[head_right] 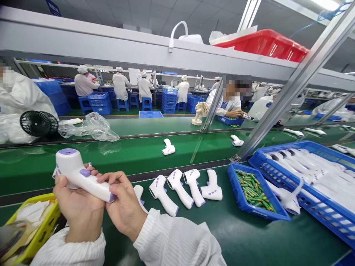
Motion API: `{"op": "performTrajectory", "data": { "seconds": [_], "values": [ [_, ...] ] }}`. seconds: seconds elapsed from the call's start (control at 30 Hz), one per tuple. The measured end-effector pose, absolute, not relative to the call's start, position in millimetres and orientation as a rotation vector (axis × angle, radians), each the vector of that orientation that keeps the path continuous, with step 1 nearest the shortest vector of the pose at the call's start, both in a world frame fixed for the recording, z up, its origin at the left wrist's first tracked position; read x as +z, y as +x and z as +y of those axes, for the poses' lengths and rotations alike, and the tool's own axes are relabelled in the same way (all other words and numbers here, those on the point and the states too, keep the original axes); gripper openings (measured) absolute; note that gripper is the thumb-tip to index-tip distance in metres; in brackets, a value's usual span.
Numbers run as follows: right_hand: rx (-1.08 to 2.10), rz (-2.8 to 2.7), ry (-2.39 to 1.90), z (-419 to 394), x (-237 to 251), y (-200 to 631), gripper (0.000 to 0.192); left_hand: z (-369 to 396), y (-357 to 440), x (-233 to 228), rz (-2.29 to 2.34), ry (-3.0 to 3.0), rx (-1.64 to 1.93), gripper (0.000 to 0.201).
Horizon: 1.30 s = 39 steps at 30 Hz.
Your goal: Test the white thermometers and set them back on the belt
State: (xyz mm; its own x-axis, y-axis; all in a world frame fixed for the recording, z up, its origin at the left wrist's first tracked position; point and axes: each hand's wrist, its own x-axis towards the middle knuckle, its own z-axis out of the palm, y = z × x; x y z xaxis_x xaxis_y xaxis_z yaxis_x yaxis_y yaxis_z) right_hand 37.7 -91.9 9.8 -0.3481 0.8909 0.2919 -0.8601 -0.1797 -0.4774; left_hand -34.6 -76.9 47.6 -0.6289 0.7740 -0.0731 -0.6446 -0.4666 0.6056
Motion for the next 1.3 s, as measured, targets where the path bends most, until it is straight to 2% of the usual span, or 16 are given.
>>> {"op": "performTrajectory", "data": {
  "seconds": [0.1,0.13,0.17,0.2,0.33,0.43,0.53,0.6,0.9,1.03,1.17,1.3],
  "values": [
    [1.673,-1.200,-0.227,-56.1,0.6,46.2,0.006,-75.2,-35.3,53.2,0.721,0.160,2.197,0.024],
    [1.522,-1.511,-0.384,-36.9,-3.8,52.8,0.013,-74.3,-36.3,55.3,0.705,0.126,2.180,0.025],
    [1.266,-1.845,-0.606,-15.5,-8.5,61.3,0.022,-73.5,-37.6,57.2,0.691,0.092,2.155,0.026],
    [0.884,-2.198,-0.873,7.1,-13.3,71.6,0.027,-72.7,-38.9,58.5,0.679,0.059,2.128,0.026],
    [0.527,-2.397,-1.212,85.1,-33.0,119.7,0.034,-71.0,-43.2,57.7,0.644,0.004,2.099,0.028],
    [0.419,-2.395,-1.401,117.2,-46.2,148.0,0.030,-70.3,-45.0,54.2,0.593,0.030,2.102,0.032],
    [0.436,-2.357,-1.453,130.8,-53.5,158.8,0.015,-70.1,-45.3,52.6,0.571,0.035,2.101,0.033],
    [0.497,-2.277,-1.431,132.7,-53.5,155.4,0.013,-70.3,-44.4,52.7,0.579,0.041,2.088,0.032],
    [0.927,-1.284,-1.106,78.8,-16.8,131.4,0.045,-70.1,-34.4,47.3,0.667,0.176,1.983,0.029],
    [1.120,-0.958,-0.939,37.3,2.5,146.8,0.045,-73.5,-34.3,46.3,0.731,0.329,1.784,0.041],
    [1.337,-0.581,-0.758,14.6,9.6,155.5,0.032,-81.0,-29.4,45.8,1.155,0.938,1.733,0.067],
    [1.320,-0.496,-0.770,10.6,10.4,155.4,0.026,-74.9,-26.5,35.4,1.608,1.339,1.800,0.066]
  ]
}}
